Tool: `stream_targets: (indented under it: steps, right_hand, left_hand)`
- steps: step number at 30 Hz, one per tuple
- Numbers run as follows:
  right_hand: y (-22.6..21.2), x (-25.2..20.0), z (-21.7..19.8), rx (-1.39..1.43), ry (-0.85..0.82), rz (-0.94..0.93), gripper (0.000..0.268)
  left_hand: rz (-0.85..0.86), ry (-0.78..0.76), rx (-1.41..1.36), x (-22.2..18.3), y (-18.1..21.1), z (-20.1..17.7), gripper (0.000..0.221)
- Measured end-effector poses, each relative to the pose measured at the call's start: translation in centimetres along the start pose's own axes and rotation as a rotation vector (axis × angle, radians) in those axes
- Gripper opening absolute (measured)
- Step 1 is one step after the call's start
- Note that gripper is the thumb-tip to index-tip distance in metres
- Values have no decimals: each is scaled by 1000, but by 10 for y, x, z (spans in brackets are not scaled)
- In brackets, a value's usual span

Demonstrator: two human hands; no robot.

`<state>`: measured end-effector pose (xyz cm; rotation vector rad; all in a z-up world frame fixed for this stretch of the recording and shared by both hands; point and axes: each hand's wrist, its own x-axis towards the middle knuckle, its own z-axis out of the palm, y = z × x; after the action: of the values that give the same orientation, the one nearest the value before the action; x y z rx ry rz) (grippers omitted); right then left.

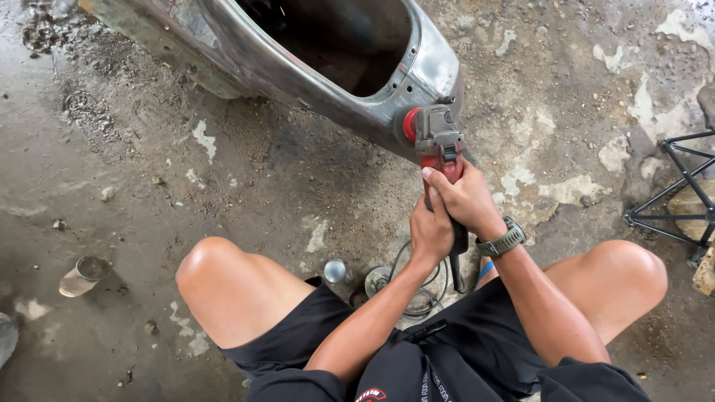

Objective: Using an angle grinder to sand a motorcycle body panel and a screwdriver to clean out a groove.

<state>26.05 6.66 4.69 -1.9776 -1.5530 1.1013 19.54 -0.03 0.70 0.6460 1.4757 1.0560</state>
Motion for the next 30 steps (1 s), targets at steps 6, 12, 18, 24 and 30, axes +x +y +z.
stream_targets:
  steps: [6, 12, 18, 24, 30]
  right_hand:
    - [3, 8, 1, -11, 3, -9, 37]
    - [-3, 7, 1, -37, 15, -17, 40]
    - [-6, 7, 3, -48, 13, -7, 43]
    - [-3, 9, 5, -57, 20, -5, 44]
    - [-8, 6, 8, -53, 24, -6, 42]
  left_hand:
    - [2, 3, -18, 9, -11, 3, 59]
    - [16, 7, -25, 15, -17, 4, 61]
    - [10, 2, -33, 18, -20, 4, 64]
    - [-8, 0, -28, 14, -9, -1, 65]
    - [7, 8, -34, 15, -15, -4, 64]
